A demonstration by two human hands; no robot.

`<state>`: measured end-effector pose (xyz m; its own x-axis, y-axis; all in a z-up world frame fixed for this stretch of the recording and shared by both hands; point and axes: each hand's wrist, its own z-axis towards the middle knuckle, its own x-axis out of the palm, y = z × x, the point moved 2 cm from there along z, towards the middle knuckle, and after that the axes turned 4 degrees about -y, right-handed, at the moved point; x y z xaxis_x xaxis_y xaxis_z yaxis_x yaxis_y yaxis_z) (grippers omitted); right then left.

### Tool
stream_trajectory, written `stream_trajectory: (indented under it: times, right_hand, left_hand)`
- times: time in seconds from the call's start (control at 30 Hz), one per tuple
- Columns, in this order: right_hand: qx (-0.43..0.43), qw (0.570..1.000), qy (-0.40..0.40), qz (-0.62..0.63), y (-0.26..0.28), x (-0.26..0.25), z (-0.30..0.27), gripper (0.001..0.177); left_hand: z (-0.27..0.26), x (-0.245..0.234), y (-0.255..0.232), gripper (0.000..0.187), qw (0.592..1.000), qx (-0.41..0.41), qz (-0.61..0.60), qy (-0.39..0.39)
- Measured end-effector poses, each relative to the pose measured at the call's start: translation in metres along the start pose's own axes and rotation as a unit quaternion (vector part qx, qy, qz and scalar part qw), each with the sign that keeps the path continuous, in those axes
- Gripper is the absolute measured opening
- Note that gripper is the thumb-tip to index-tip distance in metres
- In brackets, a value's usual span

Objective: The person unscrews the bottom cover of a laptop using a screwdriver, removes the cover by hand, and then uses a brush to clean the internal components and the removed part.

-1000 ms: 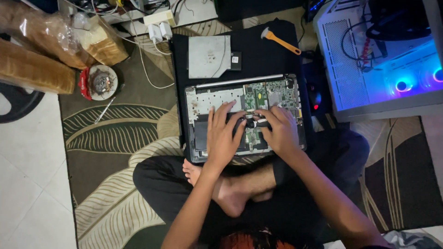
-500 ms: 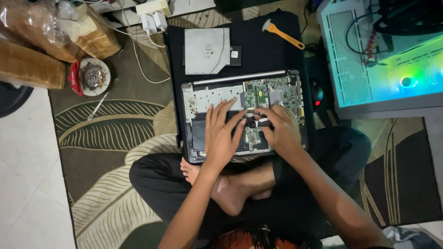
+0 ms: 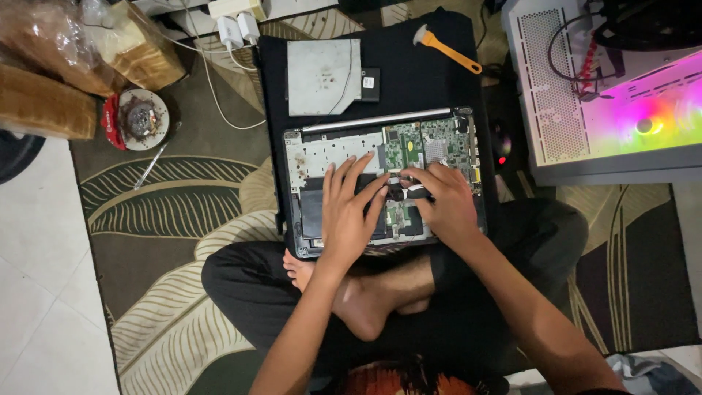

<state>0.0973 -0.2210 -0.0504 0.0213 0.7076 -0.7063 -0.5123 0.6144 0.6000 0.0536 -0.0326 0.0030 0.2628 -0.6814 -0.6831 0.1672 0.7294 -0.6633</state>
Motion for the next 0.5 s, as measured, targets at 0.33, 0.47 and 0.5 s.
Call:
stream_trajectory:
  times: [0.33, 0.47, 0.5]
  right_hand:
    - [0.004, 1.000, 0.013, -0.007, -0.0022, 0.0009, 0.0007, 0.032]
    - [0.011, 1.000, 0.018, 0.001, 0.0019, -0.0021, 0.0026, 0.032]
    - [0.013, 1.000, 0.016, 0.000, 0.0021, -0.0022, 0.0024, 0.028]
  left_hand:
    - [-0.0010, 0.0013, 0.0009, 0.022, 1.000, 0.005, 0.003, -0.004]
    - [-0.0007, 0.0000, 0.0008, 0.023, 1.000, 0.005, 0.001, -0.004]
    - [-0.0007, -0.0004, 0.0005, 0.023, 1.000, 0.007, 0.000, -0.005]
